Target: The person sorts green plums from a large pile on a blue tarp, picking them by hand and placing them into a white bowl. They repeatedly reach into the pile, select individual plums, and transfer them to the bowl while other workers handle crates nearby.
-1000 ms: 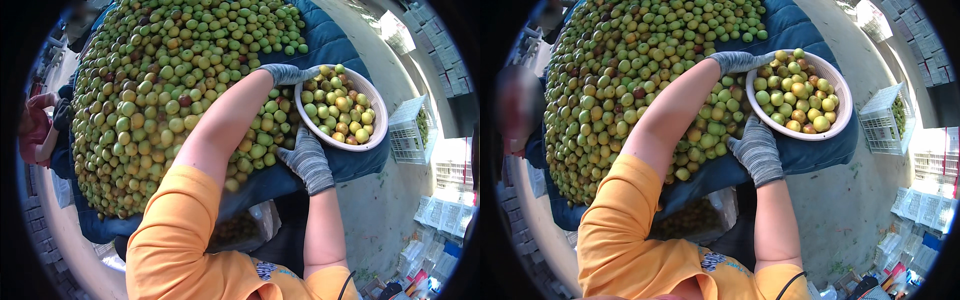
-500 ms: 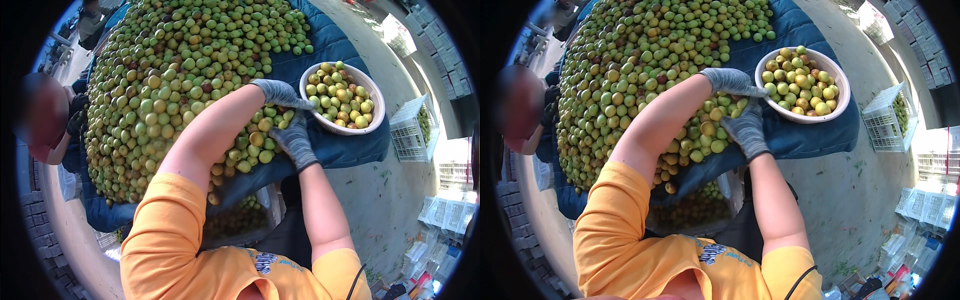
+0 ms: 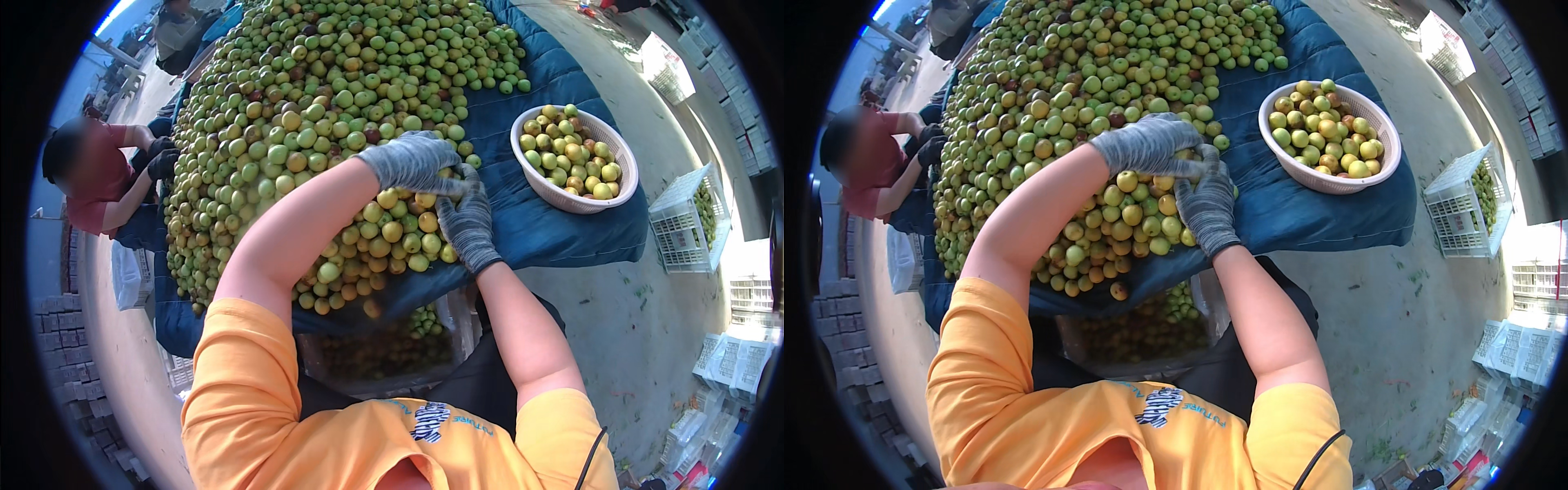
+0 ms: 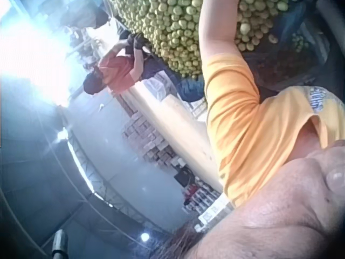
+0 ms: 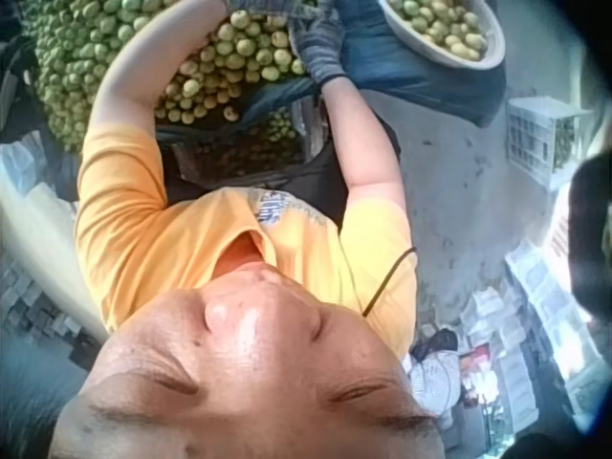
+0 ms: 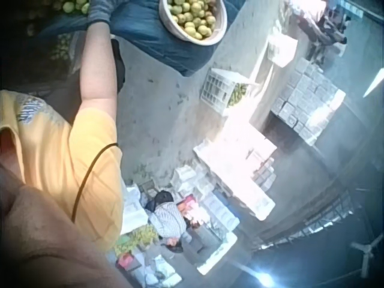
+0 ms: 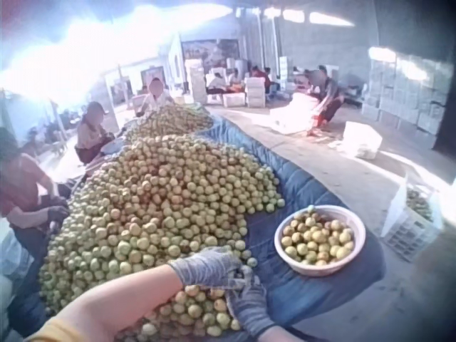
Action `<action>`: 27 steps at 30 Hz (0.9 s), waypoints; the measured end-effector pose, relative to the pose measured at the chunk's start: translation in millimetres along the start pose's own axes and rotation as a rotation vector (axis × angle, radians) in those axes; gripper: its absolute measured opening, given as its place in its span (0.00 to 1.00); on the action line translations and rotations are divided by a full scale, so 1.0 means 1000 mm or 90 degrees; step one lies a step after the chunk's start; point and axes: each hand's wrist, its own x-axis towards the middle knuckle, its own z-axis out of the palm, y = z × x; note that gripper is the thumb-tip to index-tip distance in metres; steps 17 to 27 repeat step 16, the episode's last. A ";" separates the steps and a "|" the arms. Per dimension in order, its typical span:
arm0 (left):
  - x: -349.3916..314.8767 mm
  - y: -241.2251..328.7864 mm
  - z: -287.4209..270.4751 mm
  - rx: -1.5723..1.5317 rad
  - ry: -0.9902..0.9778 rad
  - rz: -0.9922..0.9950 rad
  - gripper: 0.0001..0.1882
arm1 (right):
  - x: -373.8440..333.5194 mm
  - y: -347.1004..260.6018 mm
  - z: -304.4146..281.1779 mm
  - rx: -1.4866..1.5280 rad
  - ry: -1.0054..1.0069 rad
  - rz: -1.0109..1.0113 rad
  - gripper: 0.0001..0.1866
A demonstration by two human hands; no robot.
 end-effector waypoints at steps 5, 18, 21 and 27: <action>-0.035 -0.009 0.003 0.084 0.067 0.032 0.29 | 0.000 0.002 0.012 -0.082 -0.025 -0.051 0.33; -0.090 0.002 -0.012 0.211 0.112 -0.088 0.28 | -0.010 -0.057 0.038 -0.328 -0.060 -0.098 0.35; -0.090 0.002 -0.012 0.211 0.112 -0.088 0.28 | -0.010 -0.057 0.038 -0.328 -0.060 -0.098 0.35; -0.090 0.002 -0.012 0.211 0.112 -0.088 0.28 | -0.010 -0.057 0.038 -0.328 -0.060 -0.098 0.35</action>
